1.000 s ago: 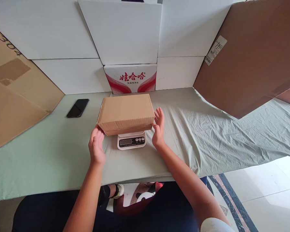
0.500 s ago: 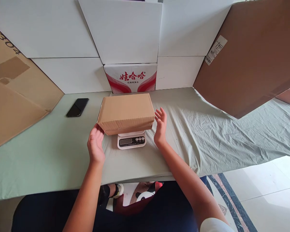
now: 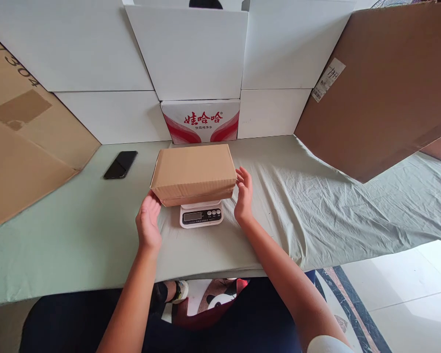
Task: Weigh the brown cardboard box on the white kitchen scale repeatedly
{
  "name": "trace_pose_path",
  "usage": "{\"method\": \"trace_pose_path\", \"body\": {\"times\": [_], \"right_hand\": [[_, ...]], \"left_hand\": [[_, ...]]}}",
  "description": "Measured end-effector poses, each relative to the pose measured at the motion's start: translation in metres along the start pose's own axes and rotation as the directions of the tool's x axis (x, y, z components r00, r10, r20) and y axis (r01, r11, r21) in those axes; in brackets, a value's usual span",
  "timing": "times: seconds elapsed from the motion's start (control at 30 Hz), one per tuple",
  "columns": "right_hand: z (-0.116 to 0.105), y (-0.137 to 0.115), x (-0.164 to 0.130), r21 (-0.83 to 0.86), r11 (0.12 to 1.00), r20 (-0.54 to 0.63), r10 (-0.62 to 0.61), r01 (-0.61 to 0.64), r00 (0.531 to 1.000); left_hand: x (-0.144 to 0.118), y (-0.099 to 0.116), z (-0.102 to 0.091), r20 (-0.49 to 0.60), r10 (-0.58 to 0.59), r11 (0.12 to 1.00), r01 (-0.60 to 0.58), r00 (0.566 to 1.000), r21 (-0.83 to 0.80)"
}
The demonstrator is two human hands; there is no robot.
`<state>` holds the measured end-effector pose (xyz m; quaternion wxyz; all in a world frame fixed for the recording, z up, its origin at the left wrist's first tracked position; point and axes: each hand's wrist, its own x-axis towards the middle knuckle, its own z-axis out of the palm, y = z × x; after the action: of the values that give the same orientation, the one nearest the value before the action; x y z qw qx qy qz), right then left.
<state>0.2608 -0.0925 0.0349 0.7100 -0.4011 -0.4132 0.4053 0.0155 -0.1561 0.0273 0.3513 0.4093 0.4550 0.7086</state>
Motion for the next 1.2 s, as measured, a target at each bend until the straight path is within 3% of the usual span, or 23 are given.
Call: {"method": "trace_pose_path", "body": {"times": [0.7,1.2], "right_hand": [[-0.001,0.002,-0.002,-0.066,0.998,0.034,-0.004,0.006,0.999],[0.016,-0.022,-0.029,-0.197,0.975,0.112,-0.084,0.105,0.99]], "left_hand": [[-0.002,0.0,0.0,0.002,-0.01,0.999,0.01,1.0,0.034],[-0.003,-0.001,0.001,-0.014,-0.036,0.998,0.036,0.999,0.051]]}}
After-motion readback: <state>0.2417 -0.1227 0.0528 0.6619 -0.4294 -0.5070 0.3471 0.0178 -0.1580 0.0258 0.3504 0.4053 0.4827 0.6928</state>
